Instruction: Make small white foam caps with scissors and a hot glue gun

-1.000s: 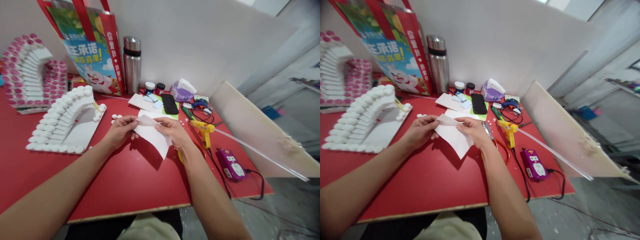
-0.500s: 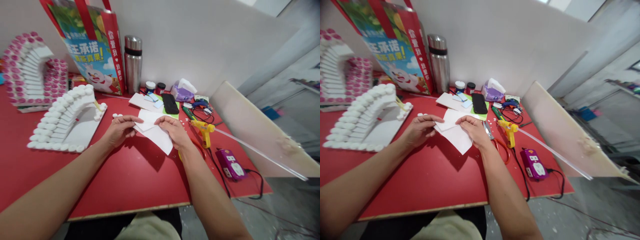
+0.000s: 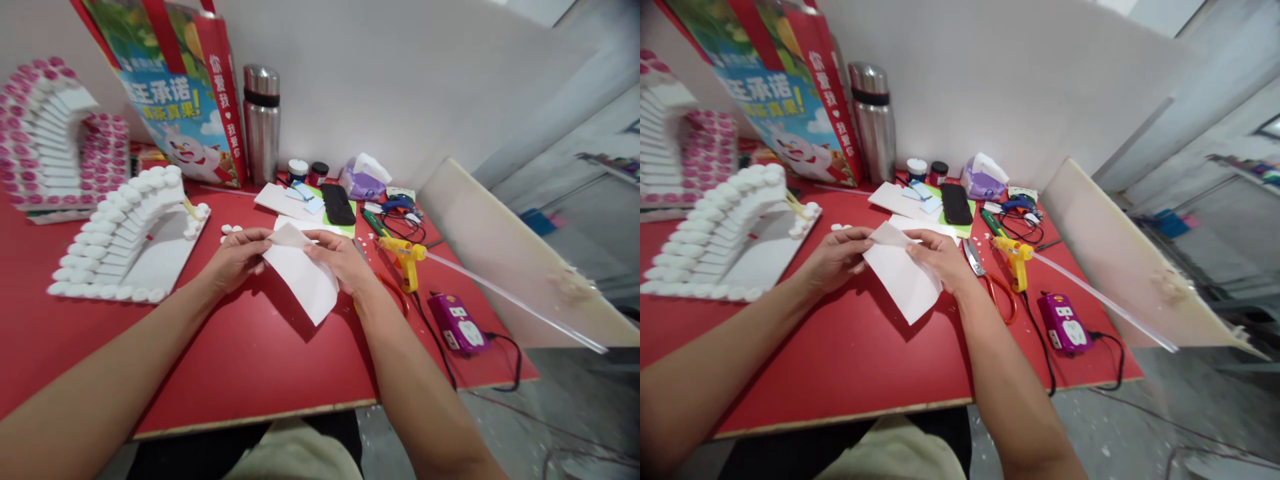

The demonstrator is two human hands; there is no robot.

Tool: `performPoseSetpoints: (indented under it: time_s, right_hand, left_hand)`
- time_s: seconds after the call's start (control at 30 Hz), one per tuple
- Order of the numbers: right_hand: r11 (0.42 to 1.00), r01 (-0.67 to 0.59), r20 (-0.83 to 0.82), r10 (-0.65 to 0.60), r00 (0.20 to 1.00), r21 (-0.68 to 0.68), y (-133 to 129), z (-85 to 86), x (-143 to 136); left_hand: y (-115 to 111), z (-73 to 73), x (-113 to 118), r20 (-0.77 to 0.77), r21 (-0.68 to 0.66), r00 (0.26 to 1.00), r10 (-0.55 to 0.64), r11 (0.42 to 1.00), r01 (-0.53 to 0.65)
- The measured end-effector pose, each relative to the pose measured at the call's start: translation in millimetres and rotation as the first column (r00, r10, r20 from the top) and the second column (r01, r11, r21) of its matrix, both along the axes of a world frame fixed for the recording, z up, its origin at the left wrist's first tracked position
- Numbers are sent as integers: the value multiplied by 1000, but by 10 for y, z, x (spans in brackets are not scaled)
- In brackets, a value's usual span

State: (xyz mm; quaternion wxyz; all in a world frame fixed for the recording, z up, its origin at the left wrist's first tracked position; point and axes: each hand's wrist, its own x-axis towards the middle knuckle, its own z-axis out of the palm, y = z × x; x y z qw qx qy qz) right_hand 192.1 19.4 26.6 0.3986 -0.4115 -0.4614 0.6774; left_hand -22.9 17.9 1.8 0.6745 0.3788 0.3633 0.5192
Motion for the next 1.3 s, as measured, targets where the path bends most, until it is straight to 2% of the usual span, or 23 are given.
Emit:
performPoseSetpoints:
  time_s: [0.2,0.33,0.47,0.6,0.7,0.8,0.87,0.93,1.0,1.3]
  right_hand:
    - [1000,27,-3,-27,1000,5,29,-20,1]
    - [994,34,49,-39,998,100,0,15,-14]
    - [977,17,174,-55,983,210,-23,29,-10]
    - [962,26,221,-88,971,270,-25,29,14]
    - [950,1,261,-87,962,313,-25,32,29]
    - [912,-86,382,-81,921,401,-12,41,36]
    - [859,-116,423,-125,897,499,2,50,30]
    - [799,-98,408,-193,892,593,7,61,9]
    - [774,-75,381,-221,898,628,-9,74,-30]
    - [883,-62,347,-118,930,466,-113,35,-166]
  left_hand:
    - [0,7,-10,2,15,1000,-16,1000,16]
    - [0,10,-29,-6,15,997,-78,997,78]
    - [-2,-6,-53,6,2,994,-109,994,109]
    - [0,-30,-64,15,40,987,-162,986,161]
    - [-9,-49,-54,-31,40,989,-146,988,147]
    - [-24,-76,-36,-151,40,985,-84,995,91]
    - [-35,-93,-21,-253,76,966,-54,994,76]
    - [-50,-102,-3,-330,112,943,-46,990,87]
    - [-66,-97,17,-363,123,930,-56,987,107]
    - [-103,-28,55,-418,119,902,-107,978,171]
